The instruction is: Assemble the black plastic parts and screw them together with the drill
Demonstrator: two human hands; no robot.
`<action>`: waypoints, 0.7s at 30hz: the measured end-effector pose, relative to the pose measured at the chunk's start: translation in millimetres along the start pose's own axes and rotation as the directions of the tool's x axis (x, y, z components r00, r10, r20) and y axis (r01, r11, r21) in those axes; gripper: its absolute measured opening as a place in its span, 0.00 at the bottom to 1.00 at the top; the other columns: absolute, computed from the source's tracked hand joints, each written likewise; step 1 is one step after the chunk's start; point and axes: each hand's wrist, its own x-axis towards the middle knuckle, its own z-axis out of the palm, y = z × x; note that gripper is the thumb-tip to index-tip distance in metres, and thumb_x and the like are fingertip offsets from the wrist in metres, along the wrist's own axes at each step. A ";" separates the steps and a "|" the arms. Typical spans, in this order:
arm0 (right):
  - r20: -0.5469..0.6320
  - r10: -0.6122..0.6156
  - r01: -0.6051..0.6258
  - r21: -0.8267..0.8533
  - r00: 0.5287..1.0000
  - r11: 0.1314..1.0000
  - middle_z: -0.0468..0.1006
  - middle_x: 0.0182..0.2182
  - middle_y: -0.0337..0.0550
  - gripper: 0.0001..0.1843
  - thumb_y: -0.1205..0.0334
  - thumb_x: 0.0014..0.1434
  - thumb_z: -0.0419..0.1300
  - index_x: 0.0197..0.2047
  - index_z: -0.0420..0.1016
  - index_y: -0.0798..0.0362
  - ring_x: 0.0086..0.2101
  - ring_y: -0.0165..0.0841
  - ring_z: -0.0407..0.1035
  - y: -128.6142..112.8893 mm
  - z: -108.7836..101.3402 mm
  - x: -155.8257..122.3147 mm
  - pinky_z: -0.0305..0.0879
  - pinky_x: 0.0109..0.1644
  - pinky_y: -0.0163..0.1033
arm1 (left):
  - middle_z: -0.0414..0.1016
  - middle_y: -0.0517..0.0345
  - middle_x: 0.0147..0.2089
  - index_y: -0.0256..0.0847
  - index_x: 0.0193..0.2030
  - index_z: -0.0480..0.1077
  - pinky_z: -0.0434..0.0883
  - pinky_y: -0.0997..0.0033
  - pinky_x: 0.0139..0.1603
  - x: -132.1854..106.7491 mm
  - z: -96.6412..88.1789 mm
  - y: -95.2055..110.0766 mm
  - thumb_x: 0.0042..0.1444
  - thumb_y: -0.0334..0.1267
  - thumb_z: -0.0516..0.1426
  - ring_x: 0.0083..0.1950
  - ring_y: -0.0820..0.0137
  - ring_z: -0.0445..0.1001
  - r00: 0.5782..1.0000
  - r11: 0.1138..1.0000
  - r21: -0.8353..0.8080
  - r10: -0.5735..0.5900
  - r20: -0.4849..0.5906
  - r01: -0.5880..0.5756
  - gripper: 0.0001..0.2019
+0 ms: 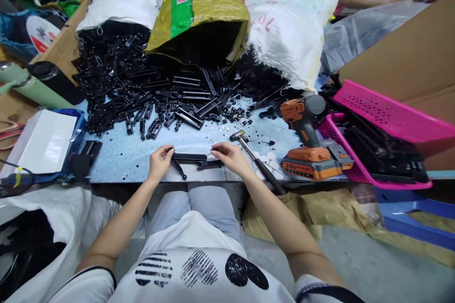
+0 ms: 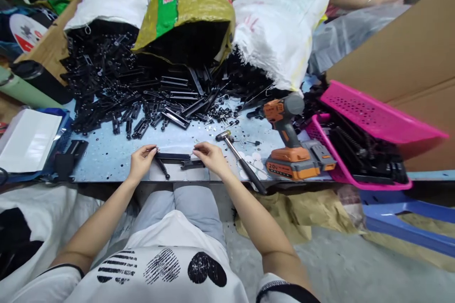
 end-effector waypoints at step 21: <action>0.270 -0.125 0.264 -0.577 0.955 0.773 0.79 0.36 0.45 0.11 0.59 0.64 0.51 0.47 0.70 0.51 0.36 0.35 0.74 -25.9 15.2 -3.5 0.65 0.38 0.36 | 0.76 0.48 0.47 0.40 0.49 0.71 0.67 0.59 0.51 -13.4 -14.1 -2.7 0.64 0.40 0.48 0.50 0.63 0.74 0.865 0.630 0.592 0.368 0.341 -0.502 0.14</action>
